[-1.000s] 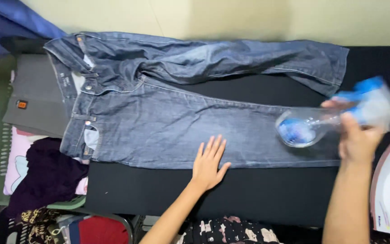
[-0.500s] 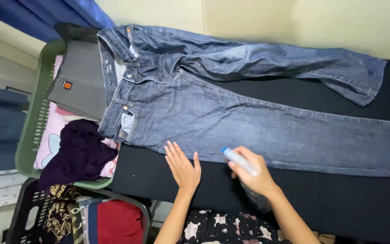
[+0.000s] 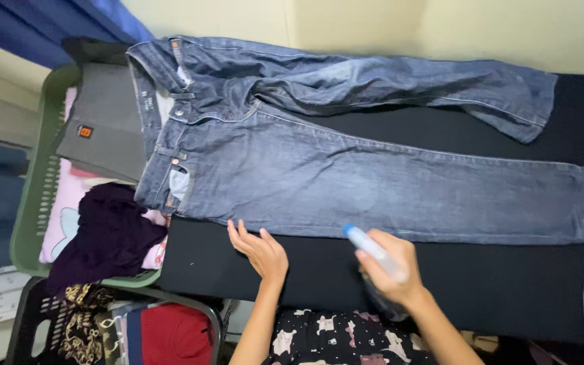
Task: Ironing a pair of denim jeans on an ironing board.
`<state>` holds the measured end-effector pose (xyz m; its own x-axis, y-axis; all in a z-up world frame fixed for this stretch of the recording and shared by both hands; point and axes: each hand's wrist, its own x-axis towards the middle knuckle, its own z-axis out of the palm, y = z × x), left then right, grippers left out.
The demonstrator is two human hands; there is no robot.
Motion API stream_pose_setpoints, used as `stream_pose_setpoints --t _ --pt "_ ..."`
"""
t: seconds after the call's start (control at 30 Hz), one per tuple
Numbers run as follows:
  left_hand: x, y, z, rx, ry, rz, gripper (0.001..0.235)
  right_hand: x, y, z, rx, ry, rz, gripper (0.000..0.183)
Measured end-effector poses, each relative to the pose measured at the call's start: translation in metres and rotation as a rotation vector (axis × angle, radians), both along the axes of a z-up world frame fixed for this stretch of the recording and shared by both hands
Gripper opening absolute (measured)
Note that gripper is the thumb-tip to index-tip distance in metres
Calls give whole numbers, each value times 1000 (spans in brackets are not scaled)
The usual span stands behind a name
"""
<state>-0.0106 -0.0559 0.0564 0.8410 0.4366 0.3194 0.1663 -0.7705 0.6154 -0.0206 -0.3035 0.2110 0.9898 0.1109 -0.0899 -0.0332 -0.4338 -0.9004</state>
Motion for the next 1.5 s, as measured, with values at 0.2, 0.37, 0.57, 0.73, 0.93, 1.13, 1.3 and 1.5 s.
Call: stream_pose_setpoints --t 0.2,0.37,0.57,0.73,0.93,1.13,1.3,1.5 --pt "1 -2 -1 32 -9 -11 56 -49 -66 9 -110 -111 -87 23" --pt "0 -8 -6 60 -47 -25 53 -111 -123 -28 -133 52 -346 11" --pt "5 -41 -13 122 -24 -206 58 -151 -148 -23 -1 37 -599 19" --pt "12 -79 -15 90 9 -328 60 -221 -228 -85 22 -128 -836 20" --pt "18 -94 -6 104 58 -398 58 -203 -229 -66 163 -209 -1154 29" --pt "19 -94 -4 125 73 -399 56 -149 -175 -39 -122 -31 -650 24" --pt "21 -97 5 129 88 -407 58 -79 -254 -47 141 -471 -638 25" --pt "25 -100 8 191 166 -426 59 29 -514 -150 -65 -796 -982 70"
